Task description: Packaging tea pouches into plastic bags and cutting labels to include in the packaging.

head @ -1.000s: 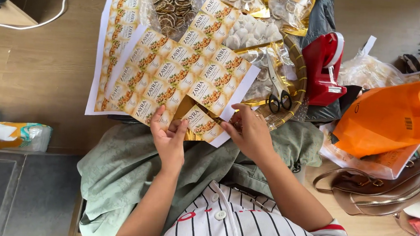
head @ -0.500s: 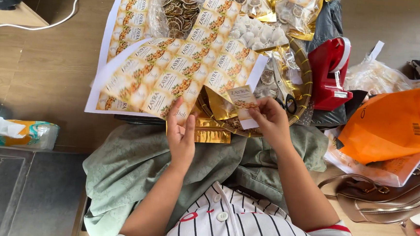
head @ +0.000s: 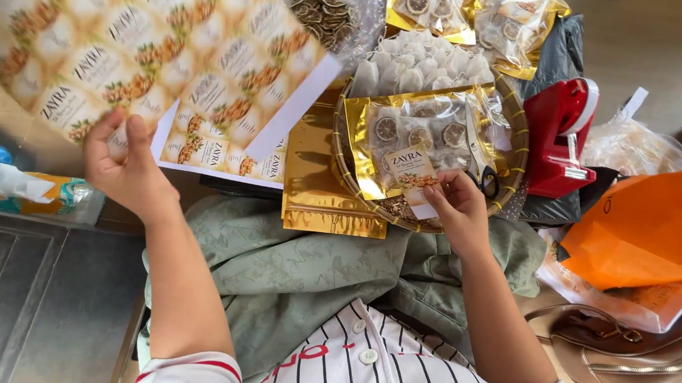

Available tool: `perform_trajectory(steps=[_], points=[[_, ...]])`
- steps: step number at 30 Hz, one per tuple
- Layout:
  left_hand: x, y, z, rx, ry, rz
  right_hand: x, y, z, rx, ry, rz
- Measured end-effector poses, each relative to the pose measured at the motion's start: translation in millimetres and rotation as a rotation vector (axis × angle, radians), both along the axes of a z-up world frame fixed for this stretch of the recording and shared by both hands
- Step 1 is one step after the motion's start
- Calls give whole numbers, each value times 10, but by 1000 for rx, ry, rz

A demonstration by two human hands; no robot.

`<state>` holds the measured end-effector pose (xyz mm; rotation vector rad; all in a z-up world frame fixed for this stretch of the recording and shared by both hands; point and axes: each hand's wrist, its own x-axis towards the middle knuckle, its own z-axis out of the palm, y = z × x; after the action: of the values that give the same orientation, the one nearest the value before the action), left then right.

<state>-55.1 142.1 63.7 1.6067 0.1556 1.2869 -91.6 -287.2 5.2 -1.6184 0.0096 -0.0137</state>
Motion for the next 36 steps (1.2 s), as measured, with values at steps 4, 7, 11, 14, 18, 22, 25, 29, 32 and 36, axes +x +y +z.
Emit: perform_trajectory(steps=[4, 7, 11, 14, 18, 22, 25, 29, 32, 36], points=[[-184, 228, -496, 182, 230, 167, 6, 7, -50, 8, -10, 7], [-222, 379, -876, 409, 316, 412, -18, 82, -18, 43, -170, -44], [-193, 203, -837, 471, 373, 376, -40, 134, 48, 30, -162, -47], [-163, 32, -869, 481, 355, 312, -51, 134, 35, 29, -157, -54], [-89, -86, -979, 420, 287, 202, -24, 74, -55, 38, -146, -66], [-66, -247, -773, 225, 272, 68, -29, 97, -20, 39, -144, -68], [-26, -233, -699, -54, 156, -113, -15, 79, -48, 48, -142, -75], [16, -252, -808, -117, 81, -143, 2, 32, -132, 59, -157, -81], [21, -263, -801, -31, 81, -95, 31, -20, -225, 63, -164, -84], [36, -250, -1007, 245, 145, -14, 13, 34, -170, 75, -177, -89]])
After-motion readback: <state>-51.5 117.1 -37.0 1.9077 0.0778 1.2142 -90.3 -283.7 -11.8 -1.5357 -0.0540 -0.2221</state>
